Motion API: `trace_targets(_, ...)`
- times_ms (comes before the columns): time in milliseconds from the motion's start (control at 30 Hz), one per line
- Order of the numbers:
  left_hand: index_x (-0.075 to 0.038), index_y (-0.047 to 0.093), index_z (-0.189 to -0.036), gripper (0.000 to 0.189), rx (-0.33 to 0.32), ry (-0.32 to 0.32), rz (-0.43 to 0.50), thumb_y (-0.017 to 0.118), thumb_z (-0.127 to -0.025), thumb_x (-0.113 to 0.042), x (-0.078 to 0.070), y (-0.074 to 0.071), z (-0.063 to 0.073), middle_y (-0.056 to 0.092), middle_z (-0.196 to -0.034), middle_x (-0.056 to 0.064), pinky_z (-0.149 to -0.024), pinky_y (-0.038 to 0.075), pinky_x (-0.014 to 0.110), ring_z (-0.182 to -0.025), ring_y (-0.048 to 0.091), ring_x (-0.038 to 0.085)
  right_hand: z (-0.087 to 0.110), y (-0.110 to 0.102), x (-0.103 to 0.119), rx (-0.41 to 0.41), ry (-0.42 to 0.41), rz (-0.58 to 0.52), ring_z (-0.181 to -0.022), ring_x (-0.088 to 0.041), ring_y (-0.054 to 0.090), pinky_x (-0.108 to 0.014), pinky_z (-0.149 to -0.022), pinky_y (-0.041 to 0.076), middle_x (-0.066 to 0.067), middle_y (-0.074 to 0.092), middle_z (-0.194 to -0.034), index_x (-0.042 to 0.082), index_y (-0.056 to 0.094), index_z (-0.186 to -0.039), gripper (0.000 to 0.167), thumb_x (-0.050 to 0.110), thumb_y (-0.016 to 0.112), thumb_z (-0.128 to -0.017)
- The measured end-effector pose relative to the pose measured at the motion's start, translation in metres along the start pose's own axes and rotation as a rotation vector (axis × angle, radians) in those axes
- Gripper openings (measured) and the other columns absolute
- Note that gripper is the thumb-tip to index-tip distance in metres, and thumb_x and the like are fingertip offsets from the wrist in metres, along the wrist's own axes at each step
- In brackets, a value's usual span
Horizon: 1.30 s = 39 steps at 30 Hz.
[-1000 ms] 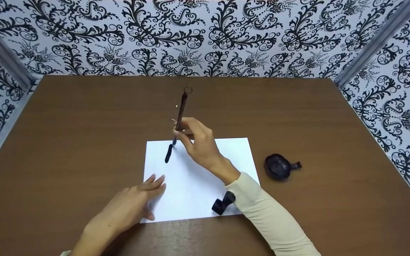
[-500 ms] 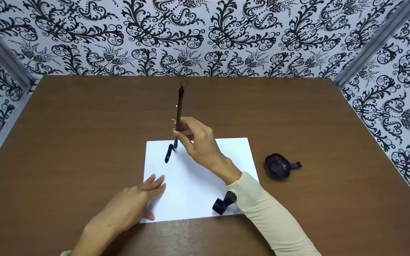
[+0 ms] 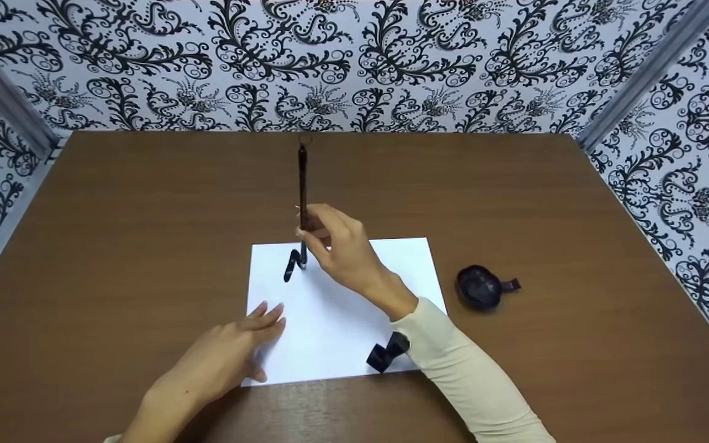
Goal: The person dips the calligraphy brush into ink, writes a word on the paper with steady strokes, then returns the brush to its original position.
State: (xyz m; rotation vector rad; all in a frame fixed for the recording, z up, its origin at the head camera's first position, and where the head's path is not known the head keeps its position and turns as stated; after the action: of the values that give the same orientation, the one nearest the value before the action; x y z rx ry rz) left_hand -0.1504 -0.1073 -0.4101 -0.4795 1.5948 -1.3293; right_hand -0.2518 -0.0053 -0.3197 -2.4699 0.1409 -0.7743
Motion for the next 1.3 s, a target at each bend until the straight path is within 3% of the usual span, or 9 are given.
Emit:
trace_targets(200, -0.002, 0.055, -0.133, 0.070, -0.021, 0.027, 0.004, 0.081, -0.070, -0.017, -0.002, -0.002, 0.002, 0.044, -0.144, 0.011, -0.083, 0.048, 0.054, -0.131, 0.041, 0.034, -0.001, 0.000, 0.002, 0.010, 0.008, 0.001, -0.085, -0.016, 0.066, -0.020, -0.070, 0.053, -0.014, 0.063, -0.094, -0.006, 0.057, -0.110, 0.021, -0.002, 0.062, -0.090)
trace_targets(500, -0.002, 0.054, -0.134, 0.071, -0.016, 0.016, 0.007, 0.081, -0.070, -0.018, -0.002, -0.002, 0.000, 0.043, -0.145, 0.011, -0.085, 0.047, 0.057, -0.131, 0.041, 0.035, -0.002, 0.000, 0.004, 0.021, 0.007, -0.015, -0.083, -0.018, 0.066, -0.022, -0.069, 0.054, -0.016, 0.063, -0.092, -0.006, 0.057, -0.108, 0.022, -0.006, 0.064, -0.087)
trace_targets(767, -0.002, 0.055, -0.133, 0.071, -0.010, 0.008, 0.003, 0.081, -0.070, -0.017, -0.002, -0.001, 0.000, 0.043, -0.145, 0.011, -0.085, 0.046, 0.057, -0.131, 0.040, 0.034, -0.003, 0.000, 0.007, 0.060, 0.021, 0.022, -0.082, -0.015, 0.065, -0.016, -0.070, 0.052, -0.011, 0.063, -0.091, -0.005, 0.058, -0.107, 0.021, -0.003, 0.064, -0.087)
trace_targets(1033, -0.002, 0.057, -0.132, 0.071, -0.027, 0.036, -0.015, 0.082, -0.067, -0.019, -0.003, -0.001, 0.000, 0.045, -0.143, 0.012, -0.081, 0.049, 0.054, -0.130, 0.042, 0.034, -0.004, 0.001, 0.010, 0.082, 0.021, 0.032, -0.081, -0.015, 0.067, -0.022, -0.067, 0.055, -0.010, 0.064, -0.089, -0.005, 0.058, -0.106, 0.020, -0.003, 0.064, -0.087)
trace_targets(1300, -0.003, 0.056, -0.132, 0.072, -0.020, 0.016, -0.005, 0.080, -0.066, -0.021, -0.001, -0.001, 0.000, 0.044, -0.144, 0.011, -0.081, 0.048, 0.056, -0.130, 0.041, 0.035, -0.004, 0.002, 0.011, 0.112, 0.017, 0.023, -0.079, -0.014, 0.066, -0.021, -0.067, 0.054, -0.010, 0.064, -0.088, -0.004, 0.058, -0.105, 0.021, -0.006, 0.064, -0.085)
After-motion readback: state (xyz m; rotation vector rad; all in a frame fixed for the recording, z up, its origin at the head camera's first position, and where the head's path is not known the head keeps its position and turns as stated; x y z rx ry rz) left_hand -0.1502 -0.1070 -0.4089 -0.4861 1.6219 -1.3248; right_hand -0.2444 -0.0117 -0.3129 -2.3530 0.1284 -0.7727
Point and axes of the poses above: each hand's wrist, its own z-axis away from the middle knuckle, its own y-axis out of the palm, x = y × z, the point moved 10 cm from there along -z, towards the middle knuckle
